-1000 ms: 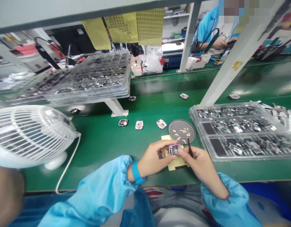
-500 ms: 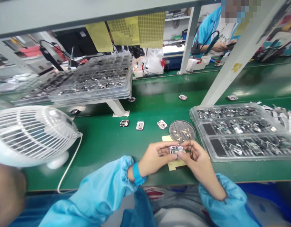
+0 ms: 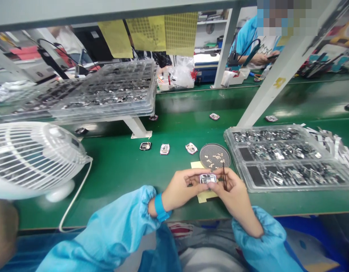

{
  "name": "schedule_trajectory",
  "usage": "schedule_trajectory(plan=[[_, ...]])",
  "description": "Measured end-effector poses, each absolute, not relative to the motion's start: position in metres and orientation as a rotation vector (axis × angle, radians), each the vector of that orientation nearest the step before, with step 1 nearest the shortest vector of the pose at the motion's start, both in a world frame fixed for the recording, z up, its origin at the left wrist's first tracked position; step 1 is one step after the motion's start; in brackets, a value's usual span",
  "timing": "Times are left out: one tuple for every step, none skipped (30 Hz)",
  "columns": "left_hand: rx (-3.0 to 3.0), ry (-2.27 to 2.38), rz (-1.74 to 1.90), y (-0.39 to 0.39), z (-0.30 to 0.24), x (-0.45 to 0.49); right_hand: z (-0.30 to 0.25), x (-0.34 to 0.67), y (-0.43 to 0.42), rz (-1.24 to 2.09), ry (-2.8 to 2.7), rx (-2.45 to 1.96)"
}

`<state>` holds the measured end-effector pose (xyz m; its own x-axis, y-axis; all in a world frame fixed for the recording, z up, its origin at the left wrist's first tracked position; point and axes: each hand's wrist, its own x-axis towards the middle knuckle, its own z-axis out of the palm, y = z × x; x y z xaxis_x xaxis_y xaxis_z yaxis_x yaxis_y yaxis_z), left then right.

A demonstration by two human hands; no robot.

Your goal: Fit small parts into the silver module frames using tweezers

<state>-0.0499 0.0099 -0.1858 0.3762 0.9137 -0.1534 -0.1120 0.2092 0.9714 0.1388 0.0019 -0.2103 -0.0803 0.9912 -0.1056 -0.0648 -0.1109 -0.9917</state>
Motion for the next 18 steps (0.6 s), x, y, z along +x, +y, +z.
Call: schedule_trajectory(plan=[[1.125, 0.915, 0.877, 0.0097, -0.1859, -0.0495, -0.2105, 0.1388, 0.0022, 1.382, -1.172, -1.193], [1.131, 0.918, 0.885, 0.0094, -0.1859, -0.0491, -0.2108, 0.139, 0.0025, 1.384, -1.183, -1.188], [1.141, 0.921, 0.89, 0.0092, -0.1859, -0.0488, -0.2113, 0.1391, 0.0027, 1.386, -1.191, -1.184], [1.153, 0.924, 0.892, 0.0091, -0.1858, -0.0485, -0.2117, 0.1392, 0.0028, 1.385, -1.195, -1.179], [1.165, 0.93, 0.894, 0.0089, -0.1857, -0.0484, -0.212, 0.1393, 0.0026, 1.382, -1.197, -1.177], [1.178, 0.939, 0.896, 0.0087, -0.1855, -0.0482, -0.2122, 0.1392, 0.0022, 1.375, -1.199, -1.178], [1.194, 0.955, 0.896, 0.0085, -0.1853, -0.0481, -0.2122, 0.1391, 0.0016, 1.365, -1.201, -1.183], [1.212, 0.969, 0.897, 0.0083, -0.1852, -0.0479, -0.2121, 0.1388, 0.001, 1.353, -1.204, -1.19], [1.226, 0.976, 0.899, 0.0081, -0.1851, -0.0477, -0.2118, 0.1384, 0.0003, 1.341, -1.206, -1.196], [1.23, 0.968, 0.901, 0.0079, -0.1851, -0.0473, -0.2115, 0.1381, -0.0003, 1.334, -1.208, -1.2], [1.22, 0.947, 0.903, 0.0078, -0.1851, -0.0468, -0.2111, 0.1378, -0.0006, 1.335, -1.211, -1.198], [1.2, 0.915, 0.908, 0.0078, -0.1852, -0.0463, -0.2108, 0.1376, -0.0006, 1.343, -1.216, -1.191], [1.175, 0.88, 0.918, 0.0079, -0.1854, -0.0456, -0.2107, 0.1375, -0.0003, 1.353, -1.217, -1.182], [1.152, 0.85, 0.933, 0.0081, -0.1856, -0.045, -0.2106, 0.1376, 0.0002, 1.363, -1.216, -1.173], [1.137, 0.831, 0.948, 0.0083, -0.1859, -0.0444, -0.2107, 0.1377, 0.0008, 1.367, -1.212, -1.166], [1.128, 0.822, 0.962, 0.0085, -0.1862, -0.0439, -0.211, 0.138, 0.0014, 1.364, -1.207, -1.162], [1.122, 0.817, 0.972, 0.0086, -0.1864, -0.0435, -0.2113, 0.1383, 0.002, 1.356, -1.202, -1.162], [1.115, 0.816, 0.974, 0.0087, -0.1865, -0.0433, -0.2117, 0.1386, 0.0024, 1.344, -1.197, -1.167]])
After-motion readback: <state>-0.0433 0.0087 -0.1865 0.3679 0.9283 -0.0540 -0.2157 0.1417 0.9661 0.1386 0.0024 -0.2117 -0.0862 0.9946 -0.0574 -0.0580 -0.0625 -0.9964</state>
